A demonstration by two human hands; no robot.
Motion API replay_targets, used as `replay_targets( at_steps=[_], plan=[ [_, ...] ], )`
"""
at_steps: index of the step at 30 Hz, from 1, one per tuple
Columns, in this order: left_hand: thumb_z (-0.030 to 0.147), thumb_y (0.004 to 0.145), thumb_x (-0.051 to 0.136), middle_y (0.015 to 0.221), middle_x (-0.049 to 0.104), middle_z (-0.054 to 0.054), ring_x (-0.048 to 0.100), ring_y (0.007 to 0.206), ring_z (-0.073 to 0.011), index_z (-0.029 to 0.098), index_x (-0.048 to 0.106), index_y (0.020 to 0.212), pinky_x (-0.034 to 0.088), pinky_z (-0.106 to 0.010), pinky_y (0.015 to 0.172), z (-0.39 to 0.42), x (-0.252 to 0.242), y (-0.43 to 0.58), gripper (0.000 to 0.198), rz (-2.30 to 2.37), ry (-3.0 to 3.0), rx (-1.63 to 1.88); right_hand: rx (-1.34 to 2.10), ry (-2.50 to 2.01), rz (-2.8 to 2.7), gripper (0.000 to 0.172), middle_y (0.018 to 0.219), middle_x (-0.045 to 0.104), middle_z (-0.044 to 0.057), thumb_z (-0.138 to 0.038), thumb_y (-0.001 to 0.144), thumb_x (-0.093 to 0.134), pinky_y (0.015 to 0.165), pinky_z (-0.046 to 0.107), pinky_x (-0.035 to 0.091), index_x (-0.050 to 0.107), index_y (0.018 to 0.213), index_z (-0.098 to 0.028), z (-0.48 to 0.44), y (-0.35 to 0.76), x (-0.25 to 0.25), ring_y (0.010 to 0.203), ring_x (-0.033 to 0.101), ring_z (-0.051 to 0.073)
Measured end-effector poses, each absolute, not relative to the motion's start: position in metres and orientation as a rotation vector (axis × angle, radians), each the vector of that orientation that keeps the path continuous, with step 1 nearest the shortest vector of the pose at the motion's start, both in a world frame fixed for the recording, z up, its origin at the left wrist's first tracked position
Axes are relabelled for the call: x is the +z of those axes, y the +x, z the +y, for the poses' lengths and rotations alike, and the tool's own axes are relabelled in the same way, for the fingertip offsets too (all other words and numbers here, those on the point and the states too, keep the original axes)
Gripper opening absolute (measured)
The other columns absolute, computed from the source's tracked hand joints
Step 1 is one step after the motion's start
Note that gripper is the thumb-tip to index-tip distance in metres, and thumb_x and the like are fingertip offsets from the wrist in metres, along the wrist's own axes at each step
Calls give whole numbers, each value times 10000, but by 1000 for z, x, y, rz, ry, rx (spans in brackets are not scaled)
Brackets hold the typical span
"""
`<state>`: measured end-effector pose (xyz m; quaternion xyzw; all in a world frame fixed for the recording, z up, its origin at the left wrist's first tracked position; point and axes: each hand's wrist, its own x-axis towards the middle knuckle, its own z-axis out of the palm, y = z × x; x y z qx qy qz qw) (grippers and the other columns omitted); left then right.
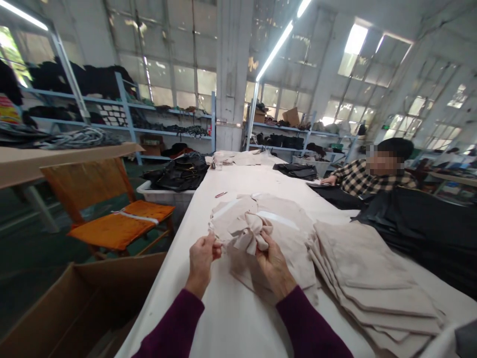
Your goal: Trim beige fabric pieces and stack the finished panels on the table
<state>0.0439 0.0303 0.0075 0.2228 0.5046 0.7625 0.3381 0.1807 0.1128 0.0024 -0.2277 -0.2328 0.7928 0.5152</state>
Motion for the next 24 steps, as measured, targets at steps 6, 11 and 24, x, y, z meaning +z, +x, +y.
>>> replay_targets(
  at_steps=[6, 11, 24],
  plan=[
    [413, 807, 485, 633, 620, -22, 576, 521, -141, 157, 571, 753, 431, -224, 495, 27, -2, 87, 275, 1757, 1497, 1558, 1742, -489, -721, 208, 770, 624, 12, -267, 669, 680, 574, 227, 495, 590, 828, -167, 96, 168, 1, 624, 579, 128],
    [362, 842, 419, 725, 655, -76, 613, 666, -190, 142, 600, 830, 453, -260, 602, 30, -7, 88, 284, 1970, 1612, 1527, 1797, -477, -757, 265, 769, 628, 10, -254, 619, 726, 542, 213, 478, 591, 825, -156, 84, 162, 7, 618, 572, 123],
    [274, 862, 392, 950, 651, -77, 600, 877, -184, 143, 631, 953, 462, -296, 834, 30, 6, 39, 287, 1767, 1877, 1622, 1802, -685, -624, 166, 594, 591, -24, -120, 610, 660, 344, 151, 347, 571, 747, -150, 148, 223, 14, 448, 502, 79]
  ],
)
